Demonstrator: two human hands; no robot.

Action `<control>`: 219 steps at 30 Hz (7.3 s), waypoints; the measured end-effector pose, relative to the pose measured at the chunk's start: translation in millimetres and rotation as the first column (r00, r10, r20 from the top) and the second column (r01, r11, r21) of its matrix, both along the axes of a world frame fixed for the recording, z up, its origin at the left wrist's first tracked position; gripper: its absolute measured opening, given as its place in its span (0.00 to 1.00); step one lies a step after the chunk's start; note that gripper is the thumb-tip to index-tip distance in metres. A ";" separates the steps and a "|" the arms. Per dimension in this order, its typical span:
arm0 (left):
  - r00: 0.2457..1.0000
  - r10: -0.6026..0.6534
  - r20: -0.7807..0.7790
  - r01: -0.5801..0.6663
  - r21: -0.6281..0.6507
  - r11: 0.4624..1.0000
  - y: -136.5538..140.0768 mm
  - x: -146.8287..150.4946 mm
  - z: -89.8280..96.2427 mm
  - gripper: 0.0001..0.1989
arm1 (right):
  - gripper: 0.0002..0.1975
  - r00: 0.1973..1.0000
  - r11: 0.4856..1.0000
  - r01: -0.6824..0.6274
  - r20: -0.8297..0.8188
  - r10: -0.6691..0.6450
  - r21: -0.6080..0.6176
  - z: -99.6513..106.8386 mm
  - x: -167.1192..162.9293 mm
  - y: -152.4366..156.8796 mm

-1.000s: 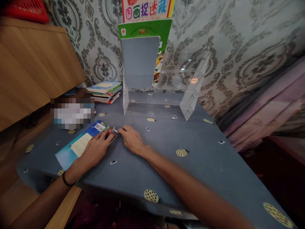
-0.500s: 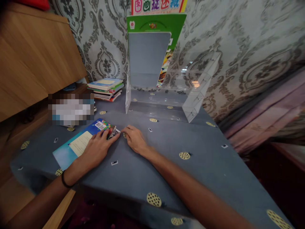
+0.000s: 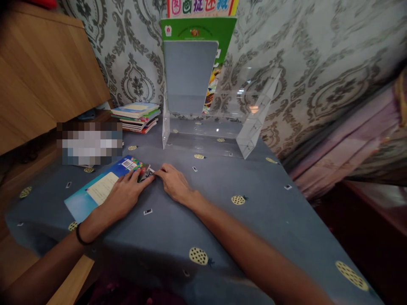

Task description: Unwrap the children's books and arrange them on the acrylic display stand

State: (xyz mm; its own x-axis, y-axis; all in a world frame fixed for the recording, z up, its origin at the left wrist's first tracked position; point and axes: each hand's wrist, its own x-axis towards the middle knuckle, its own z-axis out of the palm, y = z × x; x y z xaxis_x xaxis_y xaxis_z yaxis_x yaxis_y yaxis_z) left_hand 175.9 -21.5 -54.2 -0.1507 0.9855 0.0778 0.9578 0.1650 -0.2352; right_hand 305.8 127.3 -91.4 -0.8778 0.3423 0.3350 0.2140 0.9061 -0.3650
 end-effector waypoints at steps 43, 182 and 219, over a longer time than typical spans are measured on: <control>1.000 0.021 -0.012 -0.021 0.002 1.000 10.6 -3.7 4.5 0.13 | 0.21 0.997 0.999 0.026 0.077 -0.024 -0.031 6.8 2.5 1.8; 0.986 -0.121 0.118 0.103 0.148 0.984 40.7 -8.8 -0.3 0.11 | 0.10 0.984 0.983 -0.109 -0.158 0.085 -0.147 -3.3 -11.5 29.2; 0.975 -0.222 -0.017 0.223 0.039 0.974 -43.8 2.8 -5.3 0.19 | 0.19 0.975 0.931 -0.092 0.222 0.012 0.354 7.9 -1.9 1.4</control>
